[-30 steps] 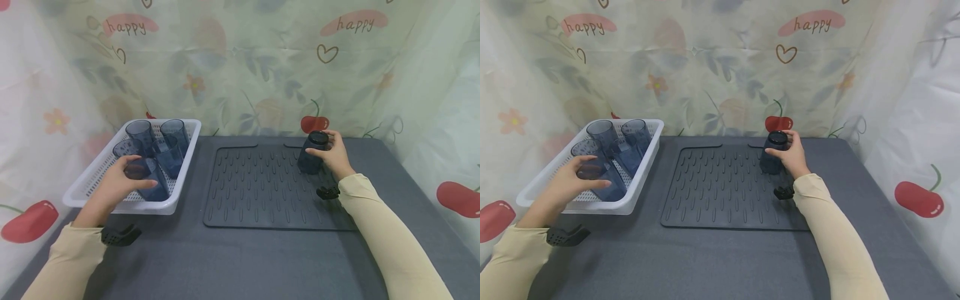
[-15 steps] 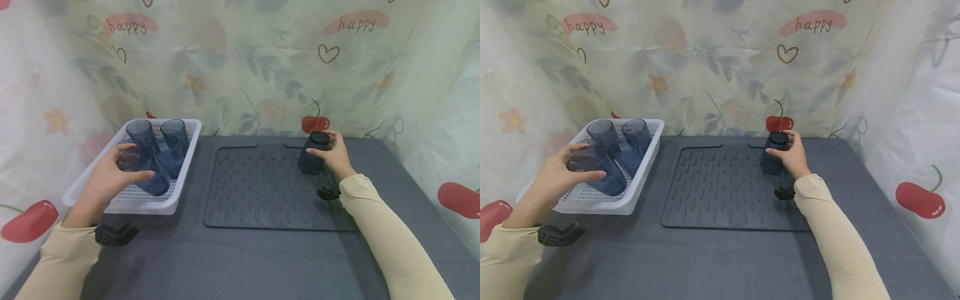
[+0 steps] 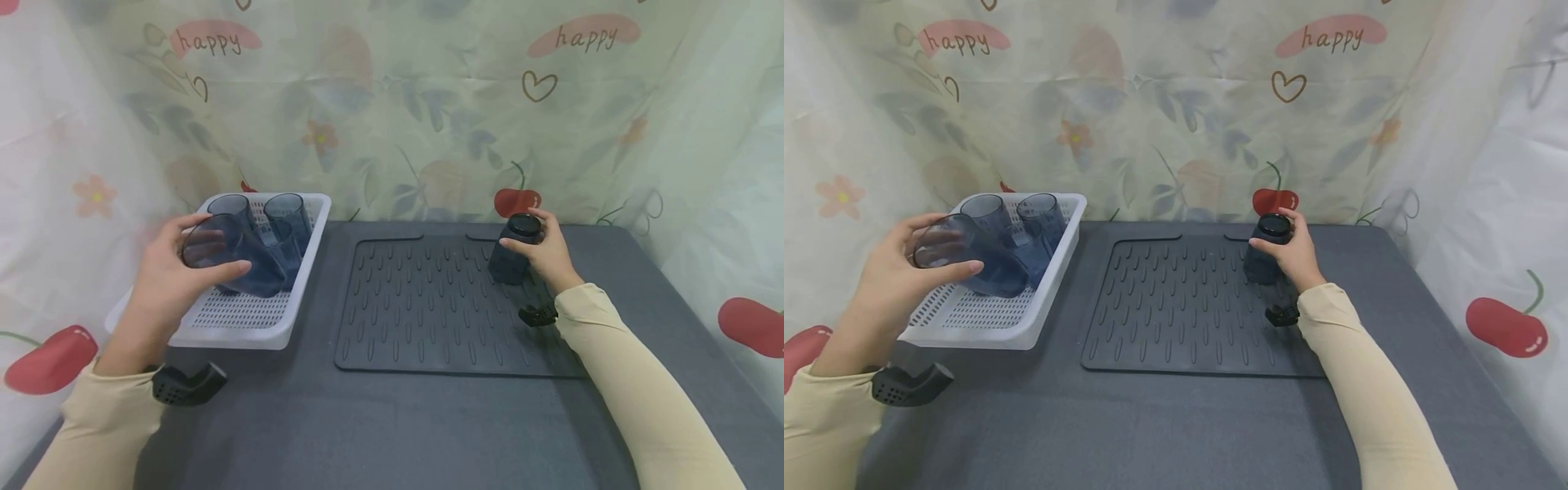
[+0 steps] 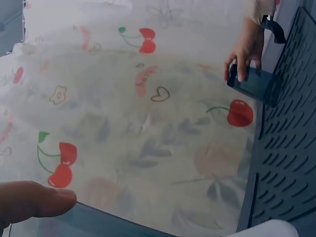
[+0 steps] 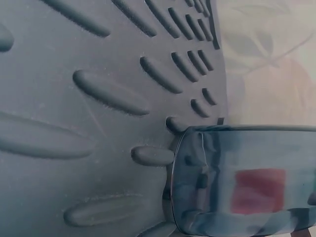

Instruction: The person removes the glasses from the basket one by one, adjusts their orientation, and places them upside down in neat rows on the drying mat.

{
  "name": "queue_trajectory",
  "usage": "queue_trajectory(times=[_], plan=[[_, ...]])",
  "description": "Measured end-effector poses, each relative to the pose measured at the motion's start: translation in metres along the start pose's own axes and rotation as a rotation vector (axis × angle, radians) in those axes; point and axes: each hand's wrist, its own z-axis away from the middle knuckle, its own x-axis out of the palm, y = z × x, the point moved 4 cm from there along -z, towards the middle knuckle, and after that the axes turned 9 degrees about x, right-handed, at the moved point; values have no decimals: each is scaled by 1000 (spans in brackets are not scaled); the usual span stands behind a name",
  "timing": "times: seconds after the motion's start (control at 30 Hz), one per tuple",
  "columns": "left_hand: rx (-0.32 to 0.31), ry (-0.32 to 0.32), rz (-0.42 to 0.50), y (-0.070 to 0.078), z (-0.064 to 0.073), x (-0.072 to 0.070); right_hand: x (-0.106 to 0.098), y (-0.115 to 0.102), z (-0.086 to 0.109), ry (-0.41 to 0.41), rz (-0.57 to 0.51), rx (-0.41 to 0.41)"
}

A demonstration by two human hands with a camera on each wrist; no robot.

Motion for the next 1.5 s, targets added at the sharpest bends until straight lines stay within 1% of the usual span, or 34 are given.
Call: queue_trajectory(times=[0.03, 0.2, 0.27, 0.43, 0.57, 0.67, 0.8, 0.83, 0.93, 1.03, 1.17, 1.33, 1.5], plan=[[15, 15, 17, 2, 1, 0, 0, -1, 0, 1, 4, -2], [69, 89, 186, 12, 4, 6, 0, -6, 1, 8, 1, -16], [85, 114, 256, 15, 4, 8, 0, -8, 1, 15, -14, -35], [110, 128, 335, 21, 5, 15, -1, -16, 3, 63, -74, -109], [129, 106, 404, 25, 5, 24, -2, -24, 4, 104, -117, -161], [146, 83, 427, 28, 5, 31, -2, -30, 5, 113, -146, -193], [158, 70, 423, 31, 6, 39, -3, -38, 8, 114, -191, -240], [161, 70, 439, 32, 6, 41, -4, -41, 9, 111, -205, -251], [175, 66, 462, 36, 6, 47, -5, -49, 15, 103, -236, -274], [184, 63, 486, 39, 5, 53, -5, -59, 24, 95, -245, -287], [193, 52, 490, 40, 3, 62, -4, -69, 31, 83, -261, -315], [183, 37, 469, 40, 3, 73, 2, -71, 30, 36, -322, -365], [166, 40, 502, 42, 2, 85, 8, -75, 34, -33, -391, -397]])
